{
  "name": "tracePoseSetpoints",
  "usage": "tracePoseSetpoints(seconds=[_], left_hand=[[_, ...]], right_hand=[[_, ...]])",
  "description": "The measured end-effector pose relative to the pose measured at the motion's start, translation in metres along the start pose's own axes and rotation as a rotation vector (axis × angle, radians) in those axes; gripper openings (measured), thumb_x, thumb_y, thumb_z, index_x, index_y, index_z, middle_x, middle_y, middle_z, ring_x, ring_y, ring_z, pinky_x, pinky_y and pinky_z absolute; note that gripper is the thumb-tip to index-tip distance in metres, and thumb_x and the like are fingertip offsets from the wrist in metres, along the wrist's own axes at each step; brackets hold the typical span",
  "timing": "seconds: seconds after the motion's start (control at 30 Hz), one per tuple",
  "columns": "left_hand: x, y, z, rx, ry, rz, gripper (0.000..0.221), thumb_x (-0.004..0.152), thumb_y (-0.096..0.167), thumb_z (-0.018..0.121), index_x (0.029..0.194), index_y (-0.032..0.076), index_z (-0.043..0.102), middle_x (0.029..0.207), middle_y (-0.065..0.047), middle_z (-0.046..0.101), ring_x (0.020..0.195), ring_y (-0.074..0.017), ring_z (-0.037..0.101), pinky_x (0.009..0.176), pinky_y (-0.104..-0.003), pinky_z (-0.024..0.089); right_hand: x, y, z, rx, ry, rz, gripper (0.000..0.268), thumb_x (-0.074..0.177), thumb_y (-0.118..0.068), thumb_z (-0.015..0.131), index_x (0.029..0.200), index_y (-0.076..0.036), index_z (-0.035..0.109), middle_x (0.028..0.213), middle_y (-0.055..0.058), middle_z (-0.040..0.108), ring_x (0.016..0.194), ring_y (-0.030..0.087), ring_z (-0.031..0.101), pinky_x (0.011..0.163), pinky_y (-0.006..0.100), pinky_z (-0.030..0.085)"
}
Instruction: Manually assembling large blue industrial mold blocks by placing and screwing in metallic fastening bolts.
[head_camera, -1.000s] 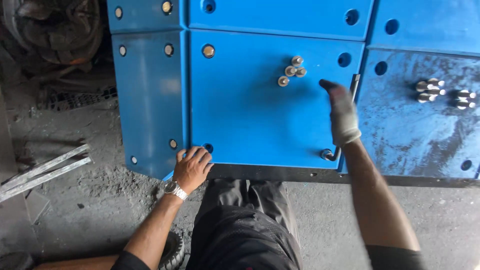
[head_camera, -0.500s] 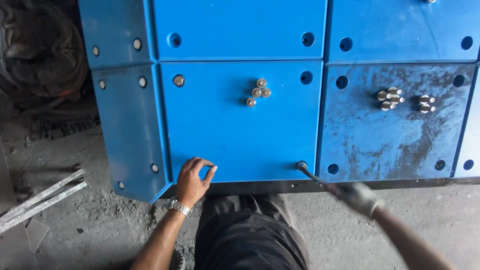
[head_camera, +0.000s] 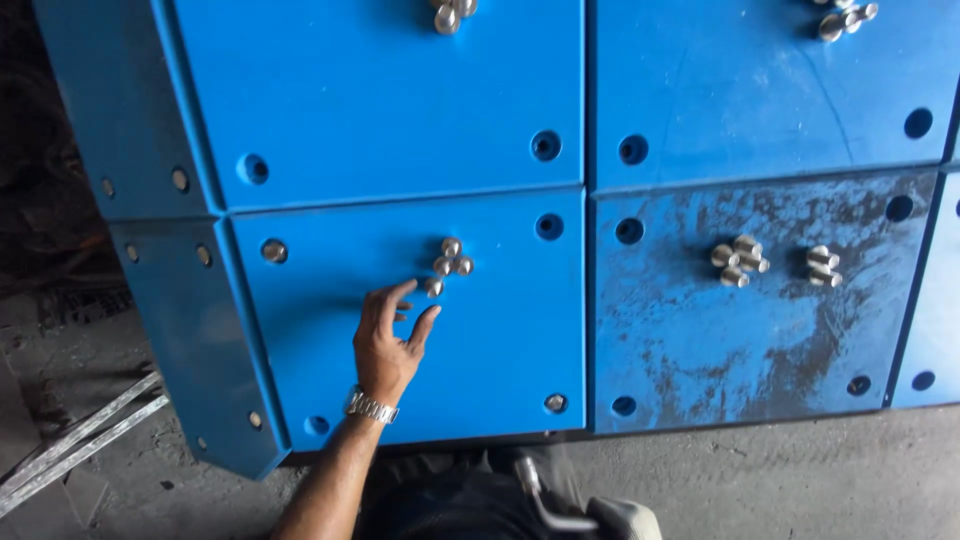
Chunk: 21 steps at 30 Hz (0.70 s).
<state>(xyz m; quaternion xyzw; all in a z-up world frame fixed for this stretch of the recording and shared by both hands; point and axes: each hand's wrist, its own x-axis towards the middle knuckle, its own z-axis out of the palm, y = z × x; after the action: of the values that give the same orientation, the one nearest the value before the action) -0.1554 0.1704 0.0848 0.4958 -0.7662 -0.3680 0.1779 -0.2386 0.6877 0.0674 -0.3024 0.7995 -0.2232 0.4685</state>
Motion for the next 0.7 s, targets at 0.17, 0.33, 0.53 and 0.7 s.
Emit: tracePoseSetpoints(seconds=[0.17, 0.33, 0.53, 0.7], left_hand=[[0.011, -0.008, 0.018, 0.109, -0.054, 0.046, 0.029, 0.088, 0.019, 0.084, 0.112, 0.012, 0.069, 0.103, -0.005, 0.071, 0.082, -0.0182, 0.072, 0.066, -0.032, 0.059], [0.029, 0.012, 0.019, 0.134, -0.072, 0.077, 0.033, 0.085, 0.019, 0.084, 0.114, 0.012, 0.069, 0.101, -0.005, 0.071, 0.079, -0.0199, 0.071, 0.065, -0.034, 0.058], [0.023, 0.012, 0.023, 0.087, -0.010, 0.075, 0.027, 0.088, 0.013, 0.080, 0.112, 0.011, 0.069, 0.108, -0.007, 0.070, 0.087, -0.0231, 0.072, 0.070, -0.033, 0.059], [-0.006, -0.020, -0.003, -0.300, 0.126, -0.175, 0.024, 0.095, 0.008, 0.070, 0.116, 0.005, 0.057, 0.116, -0.011, 0.070, 0.096, -0.0203, 0.075, 0.076, -0.030, 0.063]], right_hand=[[0.161, -0.090, -0.088, -0.378, -0.105, -0.030, 0.033, 0.079, -0.040, 0.081, 0.074, -0.015, 0.061, 0.062, 0.002, 0.057, 0.051, 0.020, 0.059, 0.052, 0.040, 0.049], [0.235, -0.154, -0.119, -0.477, -0.079, -0.257, 0.023, 0.076, -0.030, 0.079, 0.082, -0.012, 0.067, 0.075, 0.007, 0.065, 0.072, 0.025, 0.065, 0.066, 0.043, 0.051], [0.254, -0.202, -0.131, -0.432, 0.105, -0.591, 0.037, 0.075, -0.033, 0.082, 0.101, -0.009, 0.071, 0.095, 0.011, 0.067, 0.085, 0.027, 0.065, 0.070, 0.042, 0.052], [0.254, -0.199, -0.116, -0.337, 0.182, -0.441, 0.035, 0.072, -0.026, 0.082, 0.103, -0.014, 0.073, 0.102, 0.007, 0.068, 0.089, 0.027, 0.065, 0.071, 0.039, 0.056]])
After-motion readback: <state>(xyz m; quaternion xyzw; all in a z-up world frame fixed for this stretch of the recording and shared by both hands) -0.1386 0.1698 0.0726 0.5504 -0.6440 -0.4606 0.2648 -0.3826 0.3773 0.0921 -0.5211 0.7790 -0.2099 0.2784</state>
